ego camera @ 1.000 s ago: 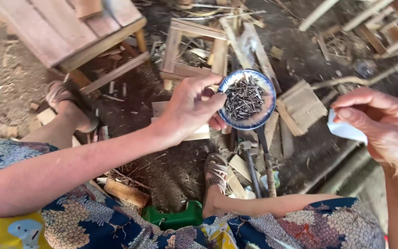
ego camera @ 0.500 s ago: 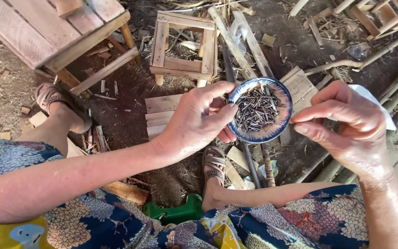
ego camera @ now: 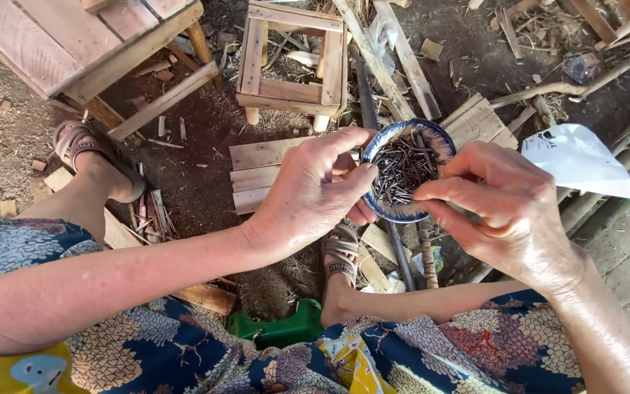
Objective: The person sits on the ground and hammers nails into a small wooden board, taking nails one at a time from a bowl. They position nails on the board, drive them in with a hammer, and reposition the board between nails.
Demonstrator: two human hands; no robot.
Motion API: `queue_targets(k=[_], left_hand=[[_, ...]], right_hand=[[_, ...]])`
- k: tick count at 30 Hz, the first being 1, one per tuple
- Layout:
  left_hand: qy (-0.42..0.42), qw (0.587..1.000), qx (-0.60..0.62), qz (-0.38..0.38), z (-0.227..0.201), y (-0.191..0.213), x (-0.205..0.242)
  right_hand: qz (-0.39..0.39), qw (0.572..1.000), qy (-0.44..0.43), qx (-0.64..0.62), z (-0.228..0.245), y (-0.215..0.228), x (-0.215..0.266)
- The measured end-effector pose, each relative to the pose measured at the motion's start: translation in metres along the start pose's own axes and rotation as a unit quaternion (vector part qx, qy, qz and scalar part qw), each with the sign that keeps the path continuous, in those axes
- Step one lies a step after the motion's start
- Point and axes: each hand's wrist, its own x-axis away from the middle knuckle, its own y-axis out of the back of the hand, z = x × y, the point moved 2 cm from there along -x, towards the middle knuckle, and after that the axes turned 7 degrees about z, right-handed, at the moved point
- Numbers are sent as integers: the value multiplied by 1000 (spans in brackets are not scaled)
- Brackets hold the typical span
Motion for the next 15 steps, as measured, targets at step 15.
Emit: queue_targets(k=[15], left_hand=[[-34,999,-7,15,7,0,3]], right_hand=[[21,988,53,147,9,-15,-12]])
